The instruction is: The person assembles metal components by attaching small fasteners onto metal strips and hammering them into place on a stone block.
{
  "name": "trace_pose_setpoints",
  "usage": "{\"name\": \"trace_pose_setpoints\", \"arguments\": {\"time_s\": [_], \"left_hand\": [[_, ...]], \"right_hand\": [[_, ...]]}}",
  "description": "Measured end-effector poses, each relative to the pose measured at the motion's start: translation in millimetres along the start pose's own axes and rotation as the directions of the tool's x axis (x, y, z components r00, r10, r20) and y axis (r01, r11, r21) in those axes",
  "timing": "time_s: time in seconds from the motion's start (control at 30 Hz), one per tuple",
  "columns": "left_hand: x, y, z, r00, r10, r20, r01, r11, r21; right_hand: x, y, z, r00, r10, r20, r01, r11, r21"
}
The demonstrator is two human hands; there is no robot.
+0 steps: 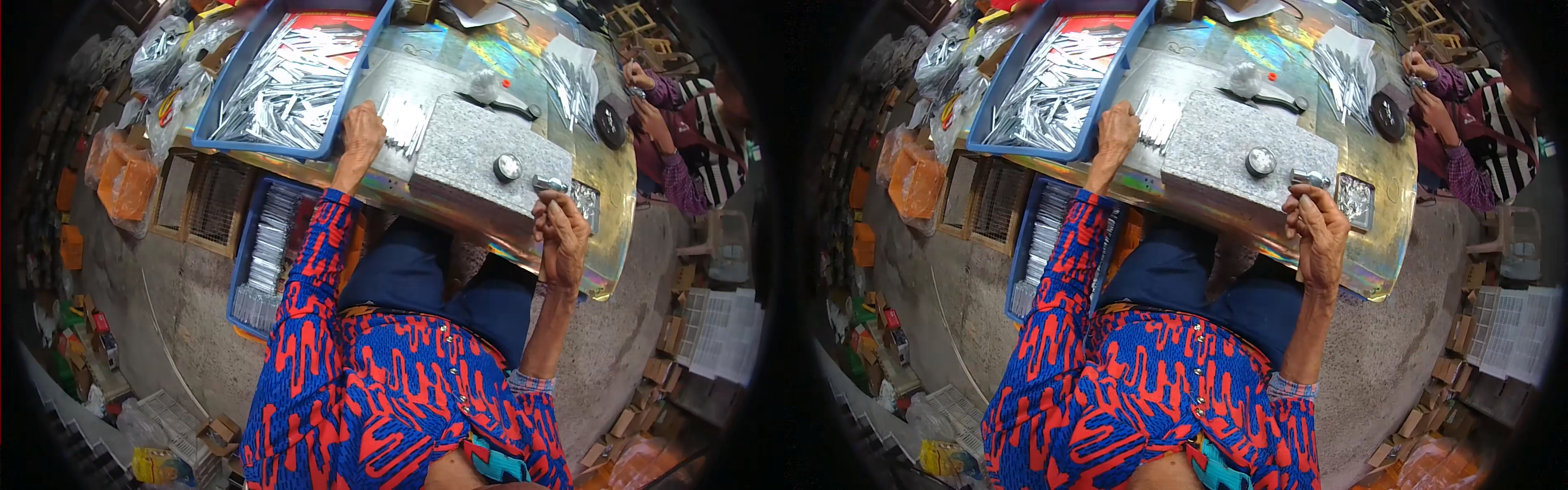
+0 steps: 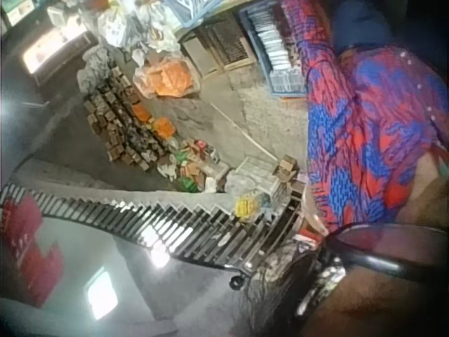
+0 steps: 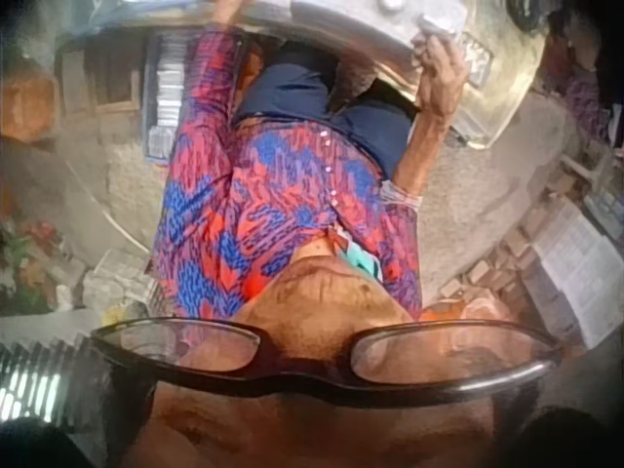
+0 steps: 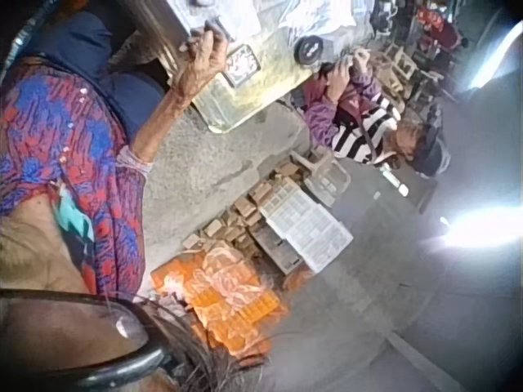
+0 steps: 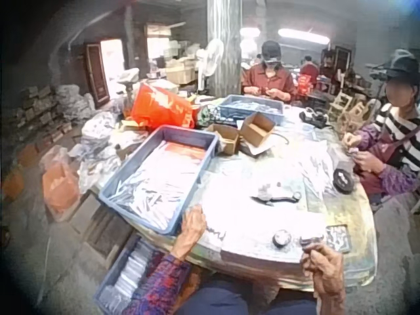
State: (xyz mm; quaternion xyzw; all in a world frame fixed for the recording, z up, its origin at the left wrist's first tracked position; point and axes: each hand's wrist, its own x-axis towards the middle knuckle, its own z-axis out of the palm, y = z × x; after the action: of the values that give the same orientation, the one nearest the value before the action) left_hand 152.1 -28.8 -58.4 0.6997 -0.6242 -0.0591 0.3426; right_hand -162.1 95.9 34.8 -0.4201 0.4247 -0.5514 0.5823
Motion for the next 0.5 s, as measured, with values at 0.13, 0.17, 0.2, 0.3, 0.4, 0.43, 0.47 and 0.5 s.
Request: {"name": "trace_pose_setpoints", "arguments": {"time_s": [0.13, 0.17, 0.2, 0.3, 0.4, 0.43, 0.47, 0.5], "left_hand": [[-3, -8, 7, 0.998, 0.048, -0.050, -0.049, 0.998, -0.034], [-5, -6, 5, 0.994, 0.068, -0.086, -0.071, 0.997, -0.022], [-8, -5, 1, 0.994, 0.066, -0.088, -0.068, 0.998, -0.018], [-7, 9, -15, 0.988, 0.117, -0.103, -0.139, 0.959, -0.245], [-3, 15, -62, 0.990, 0.089, -0.113, -0.131, 0.878, -0.460], [1, 10, -73, 0.998, 0.009, -0.070, -0.045, 0.849, -0.526], [9, 4, -81, 0.997, -0.059, -0.043, 0.025, 0.829, -0.558], [14, -11, -93, 0.995, -0.077, -0.064, 0.043, 0.905, -0.424]], "right_hand": [[1, 0, -2, 0.999, -0.006, 0.038, 0.005, 1.000, 0.009], [1, 1, -3, 1.000, -0.003, 0.031, 0.003, 1.000, 0.014], [1, 2, -4, 1.000, -0.001, 0.023, 0.001, 1.000, 0.019], [0, -1, -12, 1.000, -0.012, 0.001, 0.012, 0.999, 0.036], [0, -7, -20, 0.999, -0.021, -0.033, 0.023, 0.998, 0.055], [0, -7, -28, 0.997, -0.054, -0.054, 0.057, 0.996, 0.064], [0, -8, -34, 0.992, -0.089, -0.084, 0.095, 0.993, 0.067], [0, -8, -37, 0.993, -0.089, -0.082, 0.094, 0.993, 0.071]]}}
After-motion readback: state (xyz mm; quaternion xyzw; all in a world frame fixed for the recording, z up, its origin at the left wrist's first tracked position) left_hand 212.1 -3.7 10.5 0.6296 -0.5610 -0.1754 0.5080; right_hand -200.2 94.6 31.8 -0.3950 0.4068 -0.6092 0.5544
